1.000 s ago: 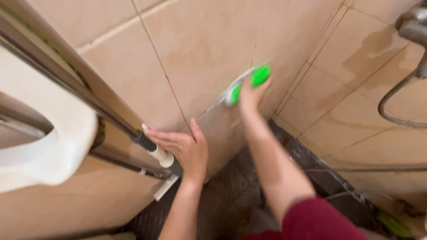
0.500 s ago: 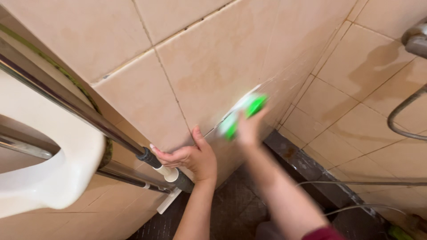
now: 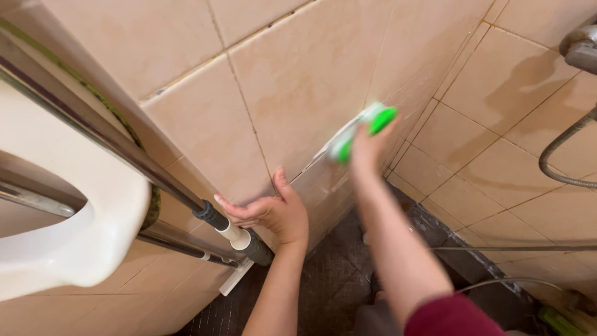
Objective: The person scrubs the tiled walls of a bathroom using a green scrub brush and a white cleaning sponge. They apply cleaning solution from a bottle and scrub the grout lines and tile surfaces in a corner area.
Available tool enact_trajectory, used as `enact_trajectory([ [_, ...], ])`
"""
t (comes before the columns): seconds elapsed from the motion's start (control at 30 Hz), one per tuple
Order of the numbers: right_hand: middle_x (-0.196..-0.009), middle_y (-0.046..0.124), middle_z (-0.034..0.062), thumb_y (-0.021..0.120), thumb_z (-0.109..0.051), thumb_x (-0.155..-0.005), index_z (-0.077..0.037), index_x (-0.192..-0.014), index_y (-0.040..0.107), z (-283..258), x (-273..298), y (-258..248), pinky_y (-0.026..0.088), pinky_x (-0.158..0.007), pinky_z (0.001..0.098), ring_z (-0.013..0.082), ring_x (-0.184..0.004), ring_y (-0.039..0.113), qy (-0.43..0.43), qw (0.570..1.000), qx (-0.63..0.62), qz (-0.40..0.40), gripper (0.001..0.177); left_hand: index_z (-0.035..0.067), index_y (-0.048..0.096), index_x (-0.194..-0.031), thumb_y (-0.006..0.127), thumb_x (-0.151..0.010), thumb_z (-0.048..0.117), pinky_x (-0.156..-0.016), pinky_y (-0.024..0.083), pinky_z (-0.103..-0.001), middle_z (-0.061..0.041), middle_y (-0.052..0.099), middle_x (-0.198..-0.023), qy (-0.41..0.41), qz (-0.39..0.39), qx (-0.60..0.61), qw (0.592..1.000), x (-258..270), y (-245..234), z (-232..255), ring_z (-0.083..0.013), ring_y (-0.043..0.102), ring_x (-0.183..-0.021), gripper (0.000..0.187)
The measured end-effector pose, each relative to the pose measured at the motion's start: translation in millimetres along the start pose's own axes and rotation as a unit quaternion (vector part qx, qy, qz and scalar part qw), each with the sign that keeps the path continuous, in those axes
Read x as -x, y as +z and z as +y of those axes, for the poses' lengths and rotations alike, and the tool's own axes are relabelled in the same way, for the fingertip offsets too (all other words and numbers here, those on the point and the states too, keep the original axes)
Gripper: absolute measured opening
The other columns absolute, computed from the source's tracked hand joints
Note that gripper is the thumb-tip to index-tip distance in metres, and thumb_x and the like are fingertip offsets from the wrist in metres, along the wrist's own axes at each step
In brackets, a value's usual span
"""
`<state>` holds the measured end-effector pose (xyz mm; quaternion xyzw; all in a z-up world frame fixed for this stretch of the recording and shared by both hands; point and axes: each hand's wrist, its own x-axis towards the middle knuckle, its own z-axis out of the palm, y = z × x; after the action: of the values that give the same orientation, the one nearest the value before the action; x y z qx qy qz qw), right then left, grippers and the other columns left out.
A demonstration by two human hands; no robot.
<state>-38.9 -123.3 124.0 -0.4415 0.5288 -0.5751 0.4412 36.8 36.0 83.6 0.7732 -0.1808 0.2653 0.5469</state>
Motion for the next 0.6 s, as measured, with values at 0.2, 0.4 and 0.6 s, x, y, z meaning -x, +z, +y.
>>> enact_trajectory([
  [0.2,-0.166,0.016,0.0259,0.062,-0.009,-0.092,-0.016,-0.162,-0.004,37,81,-5,0.022,-0.123,0.0522,0.0416,-0.153,0.022,-0.128,0.985,0.085,-0.076,0.097,-0.008,-0.009,-0.152,0.081,-0.092,0.033,-0.123,0.015,-0.061,-0.037,0.009,-0.162,0.007,-0.031,0.031,0.999,0,-10,2,-0.0491,0.019,-0.148,0.115],
  [0.4,-0.168,0.014,0.0313,0.058,-0.008,-0.106,-0.015,-0.164,-0.007,28,54,4,0.024,-0.119,0.0507,0.0459,-0.149,0.026,-0.097,0.993,0.065,-0.034,0.087,-0.009,-0.012,-0.151,0.079,-0.093,0.032,-0.124,0.014,-0.063,-0.039,0.005,-0.159,0.003,-0.040,0.039,0.998,-7,-13,9,-0.0510,0.017,-0.147,0.115],
  [0.6,-0.157,0.043,0.0286,0.062,-0.016,-0.097,-0.018,-0.166,0.001,32,17,-4,0.042,-0.114,0.0450,0.0408,-0.137,0.053,-0.078,0.993,0.074,-0.038,0.092,-0.008,-0.011,-0.153,0.080,-0.095,0.024,-0.128,0.019,-0.061,-0.037,0.007,-0.155,-0.008,-0.061,0.093,0.994,-10,-27,8,-0.0493,0.022,-0.148,0.112],
])
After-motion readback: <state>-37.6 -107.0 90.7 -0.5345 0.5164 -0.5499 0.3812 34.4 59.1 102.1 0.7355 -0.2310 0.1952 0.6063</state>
